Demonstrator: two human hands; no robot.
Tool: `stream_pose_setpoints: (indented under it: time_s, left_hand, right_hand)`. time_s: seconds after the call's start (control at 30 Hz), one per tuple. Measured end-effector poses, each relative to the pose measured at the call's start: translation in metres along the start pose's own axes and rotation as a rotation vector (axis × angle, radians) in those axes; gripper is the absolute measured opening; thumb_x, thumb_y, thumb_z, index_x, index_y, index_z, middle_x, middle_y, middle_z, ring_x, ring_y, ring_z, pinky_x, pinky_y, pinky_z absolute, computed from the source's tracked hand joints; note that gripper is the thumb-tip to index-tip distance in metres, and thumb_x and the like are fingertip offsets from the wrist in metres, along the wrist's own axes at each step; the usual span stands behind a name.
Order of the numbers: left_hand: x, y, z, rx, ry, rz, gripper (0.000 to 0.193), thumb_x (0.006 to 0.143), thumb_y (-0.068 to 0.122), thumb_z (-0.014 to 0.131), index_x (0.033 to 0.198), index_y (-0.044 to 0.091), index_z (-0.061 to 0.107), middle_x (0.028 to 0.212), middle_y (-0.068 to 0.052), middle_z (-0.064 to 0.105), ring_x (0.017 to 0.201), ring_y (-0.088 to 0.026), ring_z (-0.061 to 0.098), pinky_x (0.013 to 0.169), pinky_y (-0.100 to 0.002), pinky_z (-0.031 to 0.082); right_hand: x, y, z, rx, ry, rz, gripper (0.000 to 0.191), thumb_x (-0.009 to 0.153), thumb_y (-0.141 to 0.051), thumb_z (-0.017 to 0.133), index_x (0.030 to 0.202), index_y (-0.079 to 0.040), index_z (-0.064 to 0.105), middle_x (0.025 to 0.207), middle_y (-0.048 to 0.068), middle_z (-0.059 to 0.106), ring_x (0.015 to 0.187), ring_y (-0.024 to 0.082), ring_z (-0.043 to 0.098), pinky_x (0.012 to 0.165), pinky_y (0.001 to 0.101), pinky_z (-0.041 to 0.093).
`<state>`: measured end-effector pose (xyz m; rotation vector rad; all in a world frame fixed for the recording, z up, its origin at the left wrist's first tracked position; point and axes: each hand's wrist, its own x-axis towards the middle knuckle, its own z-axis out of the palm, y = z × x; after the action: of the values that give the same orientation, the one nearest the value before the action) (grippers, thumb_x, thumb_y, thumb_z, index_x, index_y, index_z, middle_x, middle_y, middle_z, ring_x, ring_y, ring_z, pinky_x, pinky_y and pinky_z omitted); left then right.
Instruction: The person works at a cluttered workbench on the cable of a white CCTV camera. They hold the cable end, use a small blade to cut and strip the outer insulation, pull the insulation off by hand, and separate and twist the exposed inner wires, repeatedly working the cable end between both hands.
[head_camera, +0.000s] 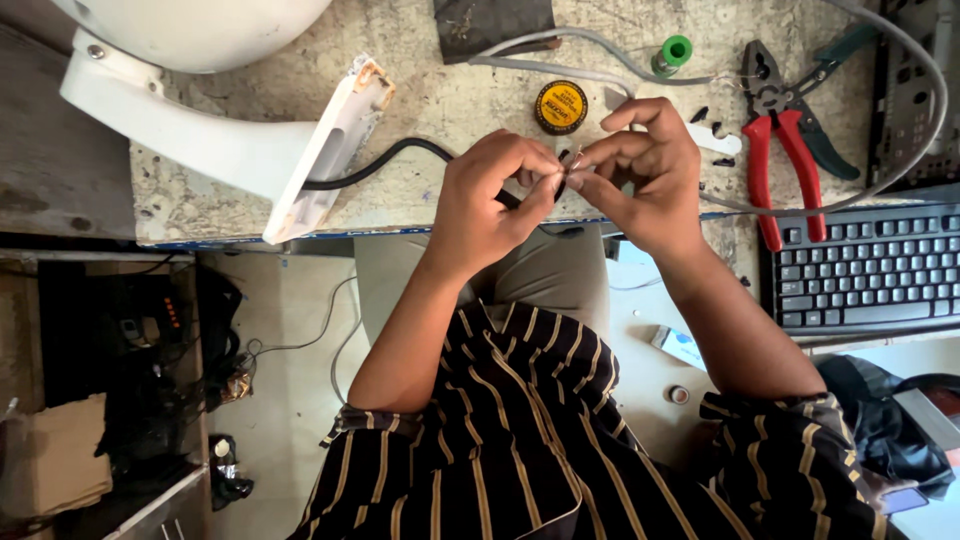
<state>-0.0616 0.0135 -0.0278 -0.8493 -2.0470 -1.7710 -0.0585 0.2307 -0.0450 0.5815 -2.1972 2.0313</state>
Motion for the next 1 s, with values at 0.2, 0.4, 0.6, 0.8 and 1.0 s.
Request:
stream_pose_setpoints:
  time_s: [0.2, 0.4, 0.6, 0.8, 1.0]
  left_hand:
    - [0.003, 0.002, -0.001, 0.025, -0.014, 0.044, 0.015, 0.089, -0.002, 0.074, 0.097, 0.004, 0.063, 0.098, -0.007, 0.071, 0.088, -0.022, 0.068, 0.078, -0.033, 0.054]
    - [0.004, 0.003, 0.0, 0.006, 0.013, 0.05, 0.013, 0.09, -0.003, 0.069, 0.095, 0.003, 0.06, 0.097, -0.008, 0.071, 0.092, -0.024, 0.071, 0.084, -0.035, 0.056]
    - [0.006, 0.01, 0.001, -0.025, -0.036, -0.102, 0.012, 0.09, 0.005, 0.07, 0.097, 0.003, 0.06, 0.093, -0.007, 0.071, 0.083, -0.022, 0.067, 0.077, -0.033, 0.053]
    - [0.009, 0.007, 0.003, 0.22, -0.116, -0.017, 0.02, 0.084, 0.015, 0.078, 0.101, 0.007, 0.071, 0.085, -0.005, 0.072, 0.08, -0.023, 0.066, 0.078, -0.036, 0.048]
    - [0.005, -0.002, 0.006, 0.261, -0.114, 0.036, 0.012, 0.09, 0.016, 0.078, 0.098, 0.008, 0.075, 0.083, -0.005, 0.071, 0.079, -0.024, 0.063, 0.08, -0.039, 0.043]
  right_hand:
    - [0.0, -0.001, 0.0, 0.026, 0.036, 0.02, 0.052, 0.093, 0.014, 0.075, 0.125, -0.005, 0.039, 0.097, 0.011, 0.072, 0.07, 0.004, 0.062, 0.064, 0.018, 0.042]
    - [0.0, 0.0, -0.003, 0.081, 0.037, 0.016, 0.053, 0.091, 0.015, 0.074, 0.126, -0.005, 0.039, 0.092, 0.01, 0.071, 0.069, 0.004, 0.059, 0.062, 0.0158, 0.041]
    - [-0.002, 0.0, -0.002, 0.101, 0.034, -0.008, 0.051, 0.093, 0.016, 0.072, 0.125, -0.006, 0.039, 0.092, 0.01, 0.071, 0.069, 0.003, 0.057, 0.061, 0.0158, 0.041]
    - [-0.004, -0.002, -0.003, 0.077, 0.029, -0.027, 0.032, 0.094, 0.016, 0.069, 0.114, -0.002, 0.052, 0.104, 0.009, 0.07, 0.086, 0.006, 0.067, 0.072, 0.019, 0.051]
    - [-0.005, 0.0, -0.007, 0.074, 0.055, -0.009, 0.027, 0.091, 0.015, 0.073, 0.104, -0.001, 0.056, 0.096, 0.005, 0.07, 0.077, 0.002, 0.059, 0.066, 0.0176, 0.044]
